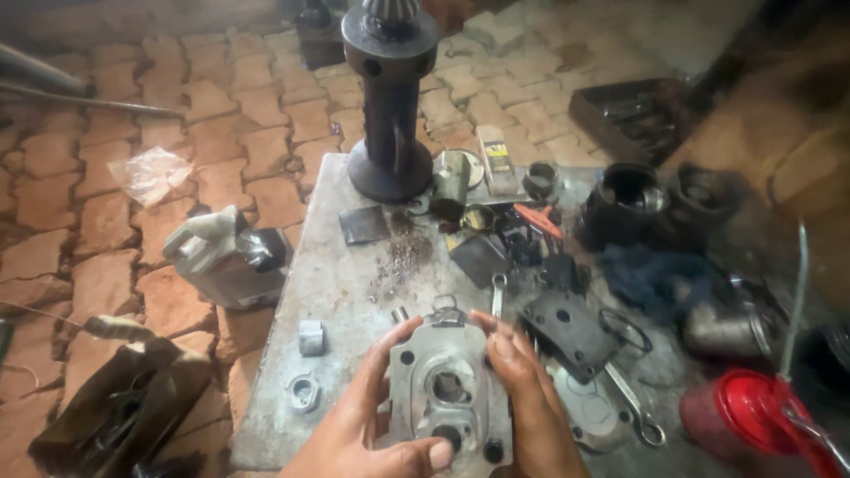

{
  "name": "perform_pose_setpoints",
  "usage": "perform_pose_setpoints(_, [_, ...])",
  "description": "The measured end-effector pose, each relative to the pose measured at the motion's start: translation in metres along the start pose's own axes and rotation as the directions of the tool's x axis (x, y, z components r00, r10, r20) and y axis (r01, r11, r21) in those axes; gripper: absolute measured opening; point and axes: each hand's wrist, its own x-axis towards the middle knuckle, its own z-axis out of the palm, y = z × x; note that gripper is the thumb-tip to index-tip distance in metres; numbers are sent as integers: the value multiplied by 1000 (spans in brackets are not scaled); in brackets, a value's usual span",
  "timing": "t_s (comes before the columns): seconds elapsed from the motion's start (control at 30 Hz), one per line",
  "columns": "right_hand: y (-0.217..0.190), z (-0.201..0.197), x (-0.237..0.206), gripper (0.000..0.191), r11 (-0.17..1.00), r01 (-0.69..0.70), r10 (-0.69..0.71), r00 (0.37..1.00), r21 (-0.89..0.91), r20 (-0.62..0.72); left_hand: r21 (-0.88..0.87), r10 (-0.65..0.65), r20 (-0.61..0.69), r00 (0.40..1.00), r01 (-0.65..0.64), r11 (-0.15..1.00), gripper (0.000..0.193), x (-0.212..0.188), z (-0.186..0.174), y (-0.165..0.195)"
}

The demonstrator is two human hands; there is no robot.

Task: The person assembles internal components into a metal mechanical housing, inserting a cylindrical piston and several pins into the body of the unit by hand and using a small brush.

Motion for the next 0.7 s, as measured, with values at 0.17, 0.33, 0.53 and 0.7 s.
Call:
perform_pose_setpoints(0.17, [2,-12,-3,74,994,-38,48,994,-105,95,-12,70,-95,993,-72,997,100,5,2,-3])
perform_pose_setpoints(0.33, [0,-21,-1,102,836,261,-74,926,-483,370,-1,109,-192,975,-111,994,97,6,8,-2])
perform_pose_setpoints(0.53, [0,-22,-3,103,817,230,-34,935,-529,354,35,100,-204,974,-95,995,98,3,11,1])
perform_pose_setpoints(0.7, [5,-17,-4,103,860,278,-115,922,-428,369,69,68,-236,969,-53,996,101,0,12,7])
